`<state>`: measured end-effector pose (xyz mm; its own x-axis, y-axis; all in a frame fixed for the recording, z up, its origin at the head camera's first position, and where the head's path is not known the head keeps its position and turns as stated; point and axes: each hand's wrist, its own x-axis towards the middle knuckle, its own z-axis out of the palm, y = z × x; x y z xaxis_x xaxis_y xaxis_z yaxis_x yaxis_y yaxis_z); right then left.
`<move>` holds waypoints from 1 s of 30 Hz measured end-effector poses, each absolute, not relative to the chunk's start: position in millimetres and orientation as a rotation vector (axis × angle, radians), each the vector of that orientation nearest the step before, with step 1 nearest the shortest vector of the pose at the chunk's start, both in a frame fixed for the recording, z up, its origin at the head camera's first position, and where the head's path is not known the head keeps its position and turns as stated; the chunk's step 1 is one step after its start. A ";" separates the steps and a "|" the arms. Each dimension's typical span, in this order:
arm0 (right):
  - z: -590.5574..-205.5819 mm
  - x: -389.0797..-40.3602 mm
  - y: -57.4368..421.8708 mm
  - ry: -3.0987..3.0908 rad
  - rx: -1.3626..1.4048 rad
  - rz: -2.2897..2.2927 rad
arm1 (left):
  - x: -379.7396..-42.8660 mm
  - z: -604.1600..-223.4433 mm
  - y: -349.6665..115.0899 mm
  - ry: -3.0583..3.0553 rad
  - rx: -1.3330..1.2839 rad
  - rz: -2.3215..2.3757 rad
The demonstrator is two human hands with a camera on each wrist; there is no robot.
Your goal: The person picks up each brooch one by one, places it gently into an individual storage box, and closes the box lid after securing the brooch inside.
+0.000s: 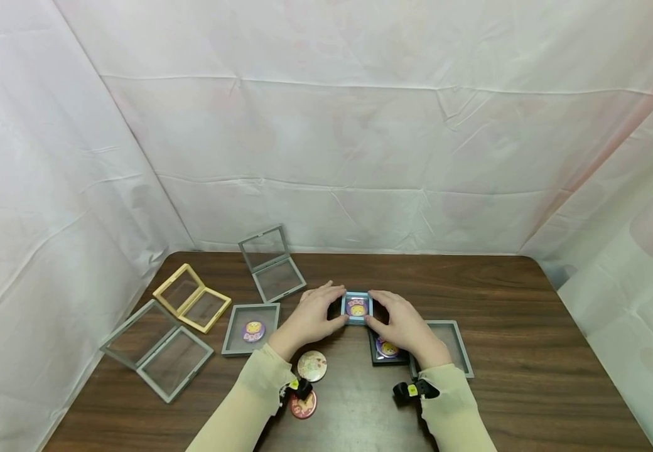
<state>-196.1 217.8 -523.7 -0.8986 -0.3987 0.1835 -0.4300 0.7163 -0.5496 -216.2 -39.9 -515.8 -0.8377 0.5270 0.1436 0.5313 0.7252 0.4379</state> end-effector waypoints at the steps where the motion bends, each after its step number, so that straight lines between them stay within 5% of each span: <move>1: -523.9 -196.1 217.9 -2.867 0.689 0.935 | -216.0 -515.9 -39.9 -2.920 -0.893 -0.747; 30: -524.0 -195.1 217.2 -2.899 0.642 0.961 | -213.6 -519.5 -38.0 -2.948 -0.844 -0.726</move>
